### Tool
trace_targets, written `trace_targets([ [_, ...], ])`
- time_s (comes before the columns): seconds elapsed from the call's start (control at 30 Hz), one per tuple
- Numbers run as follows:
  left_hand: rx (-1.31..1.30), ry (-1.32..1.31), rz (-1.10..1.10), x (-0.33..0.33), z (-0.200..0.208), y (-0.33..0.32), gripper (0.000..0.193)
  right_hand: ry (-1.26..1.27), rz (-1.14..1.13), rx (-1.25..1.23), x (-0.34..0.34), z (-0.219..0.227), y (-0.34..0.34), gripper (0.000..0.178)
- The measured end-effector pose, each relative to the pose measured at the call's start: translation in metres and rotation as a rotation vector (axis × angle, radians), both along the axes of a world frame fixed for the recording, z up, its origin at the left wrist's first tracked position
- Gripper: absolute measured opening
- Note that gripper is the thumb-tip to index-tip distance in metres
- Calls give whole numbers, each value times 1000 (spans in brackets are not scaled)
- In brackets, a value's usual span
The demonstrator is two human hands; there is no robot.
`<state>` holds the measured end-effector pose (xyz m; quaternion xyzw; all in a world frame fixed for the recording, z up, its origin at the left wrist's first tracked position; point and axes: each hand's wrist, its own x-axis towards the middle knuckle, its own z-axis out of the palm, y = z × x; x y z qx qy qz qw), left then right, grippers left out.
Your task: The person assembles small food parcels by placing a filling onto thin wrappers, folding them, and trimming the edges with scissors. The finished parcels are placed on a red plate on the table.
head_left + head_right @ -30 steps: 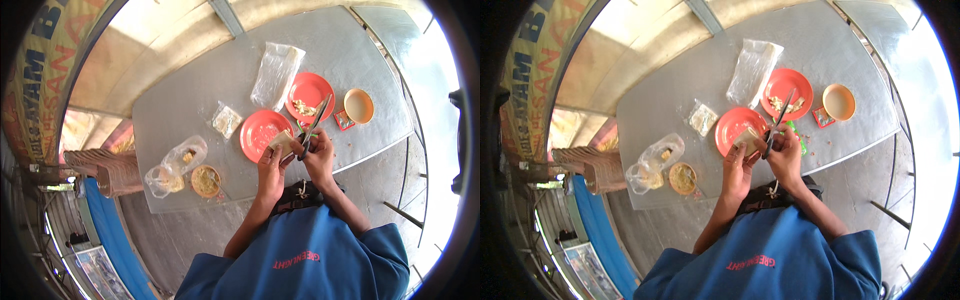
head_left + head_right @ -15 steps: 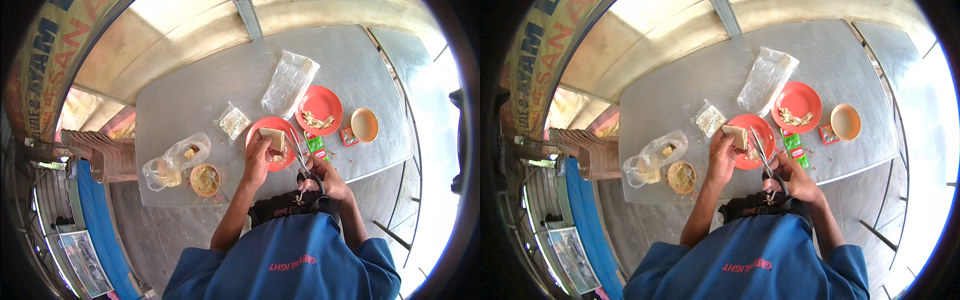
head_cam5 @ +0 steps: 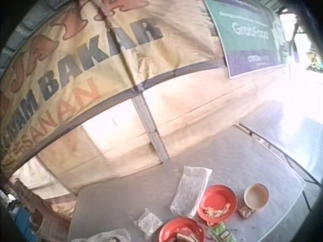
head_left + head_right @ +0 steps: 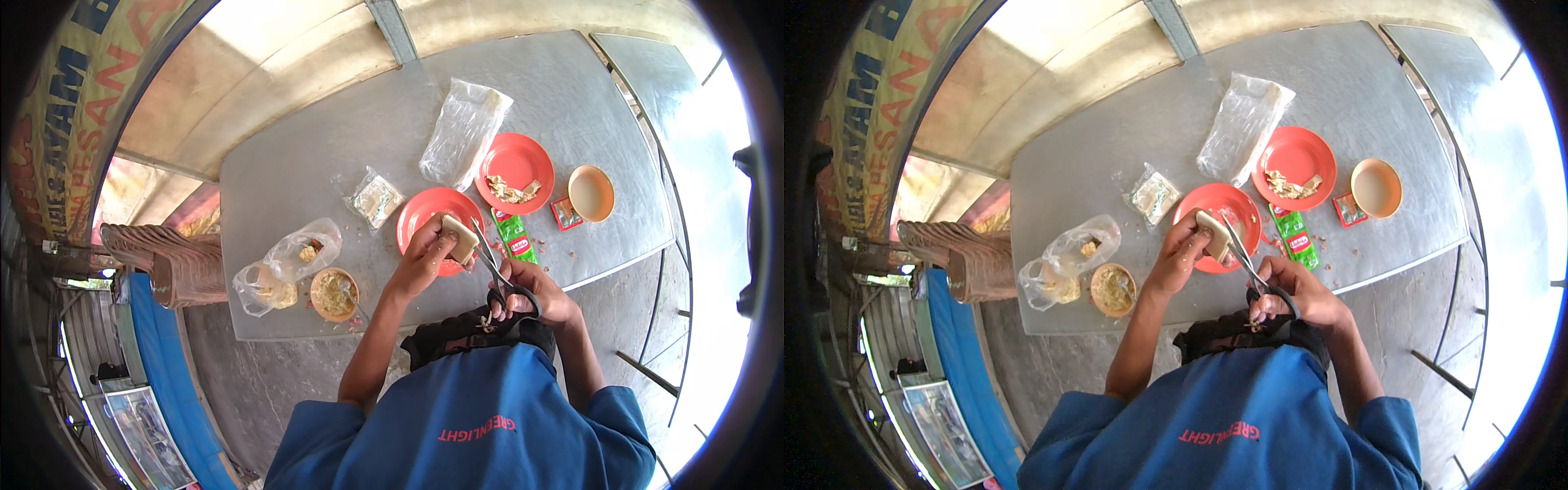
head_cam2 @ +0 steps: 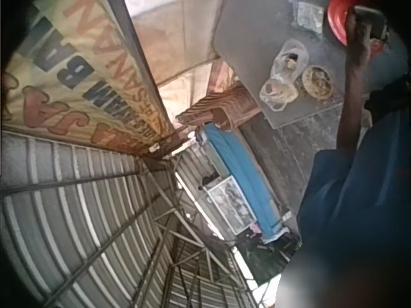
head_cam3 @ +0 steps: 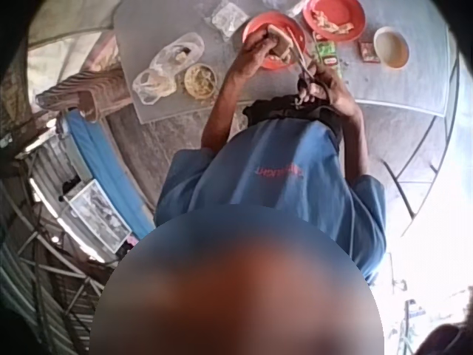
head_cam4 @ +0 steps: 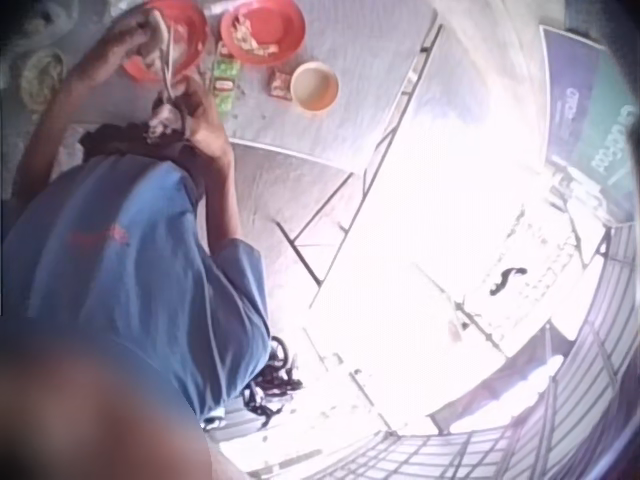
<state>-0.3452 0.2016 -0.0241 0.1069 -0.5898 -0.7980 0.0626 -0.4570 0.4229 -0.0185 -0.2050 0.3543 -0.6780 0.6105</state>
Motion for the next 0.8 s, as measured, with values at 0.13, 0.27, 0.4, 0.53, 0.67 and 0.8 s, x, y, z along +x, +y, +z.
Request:
trace_targets([
  [0.13,29,59,-132,-4,-1,-7,19,-128,20,-49,2,-4,3,45],
  [0.27,-51,79,-176,-11,-5,-14,17,-179,23,-33,3,-4,7,43],
  [0.4,-135,85,-146,-15,-6,-16,12,-66,-9,0,1,-2,7,38],
  [0.53,-151,80,-148,-17,-5,-19,12,-16,-38,47,2,2,7,35],
  [0.67,-147,87,-147,-18,-6,-23,13,-16,-53,109,4,2,10,35],
  [0.8,-116,81,-156,-17,-11,-27,16,34,-36,126,1,-3,14,37],
])
